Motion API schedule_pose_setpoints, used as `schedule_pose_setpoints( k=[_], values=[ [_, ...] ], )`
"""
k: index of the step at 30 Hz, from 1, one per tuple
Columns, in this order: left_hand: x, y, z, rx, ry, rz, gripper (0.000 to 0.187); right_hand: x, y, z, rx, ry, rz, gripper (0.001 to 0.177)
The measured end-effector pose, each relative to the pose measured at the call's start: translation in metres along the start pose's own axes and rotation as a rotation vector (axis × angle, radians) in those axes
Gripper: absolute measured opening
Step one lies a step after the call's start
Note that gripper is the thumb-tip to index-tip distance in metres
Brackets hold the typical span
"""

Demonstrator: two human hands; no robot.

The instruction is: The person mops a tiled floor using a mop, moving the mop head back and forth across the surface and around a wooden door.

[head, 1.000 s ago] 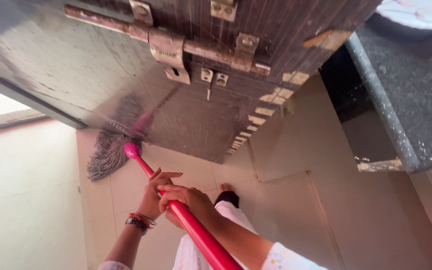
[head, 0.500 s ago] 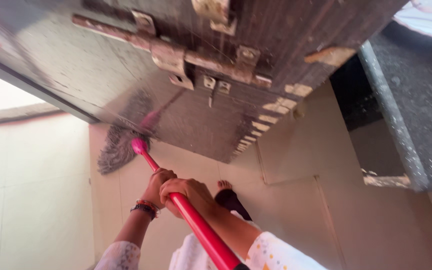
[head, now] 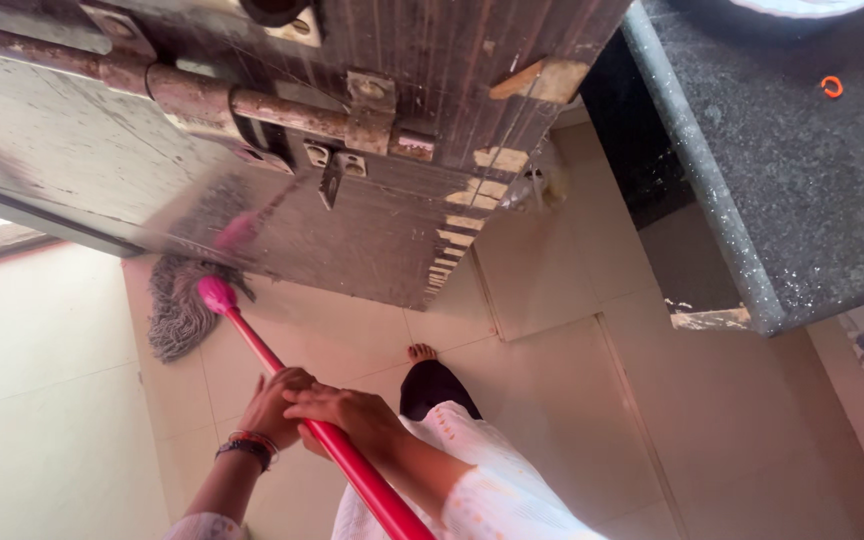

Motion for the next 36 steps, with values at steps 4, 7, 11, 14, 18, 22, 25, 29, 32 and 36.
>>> schedule_pose_setpoints(
  k=[4, 7, 11, 14, 18, 22, 25, 29, 32, 36],
  values=[
    [-0.009, -0.043, -0.004, -0.007, 0.167, -0.093, 0.045, 0.037, 0.005, -0.046, 0.009, -0.116, -0.047, 0.032],
    [-0.009, -0.073, 0.004, -0.070, 0.170, -0.006, 0.038, 0.032, -0.010, -0.043, 0.052, -0.129, -0.069, 0.032],
    [-0.032, -0.011, 0.006, 0.410, 0.356, 0.132, 0.022, -0.016, -0.038, -0.019, 0.057, -0.111, -0.020, 0.034],
    [-0.027, 0.028, 0.015, 0.422, 0.288, 0.140, 0.014, -0.037, -0.044, 0.005, 0.134, -0.141, 0.021, 0.032],
    [-0.032, 0.050, 0.006, 0.305, 0.073, 0.013, 0.015, -0.029, -0.036, 0.008, 0.215, -0.135, 0.005, 0.028],
    [-0.038, 0.008, 0.005, -0.196, -0.053, 0.056, 0.012, 0.005, -0.006, -0.024, 0.241, -0.124, -0.037, 0.028],
    [-0.040, -0.054, 0.006, -0.388, -0.015, 0.076, 0.012, 0.042, 0.008, -0.080, 0.177, -0.216, -0.043, 0.029],
    [-0.076, -0.076, -0.016, 0.118, 0.484, 0.098, 0.023, 0.046, -0.007, -0.114, 0.119, -0.239, 0.002, 0.032],
    [-0.058, -0.049, -0.015, 0.306, 0.442, 0.055, 0.016, 0.004, -0.025, -0.076, 0.081, -0.174, -0.021, 0.028],
    [-0.036, 0.017, -0.002, 0.404, 0.273, 0.190, 0.014, -0.044, -0.048, -0.020, 0.124, -0.122, 0.028, 0.027]
  ],
)
Point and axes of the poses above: each hand's wrist, its own z-axis away from the middle knuckle, its own x-axis out of the palm, y = z × x, the point moved 10 cm from there along -z, towards the middle knuckle, and after that the axes turned 11 degrees about x, right-handed, at the moved point
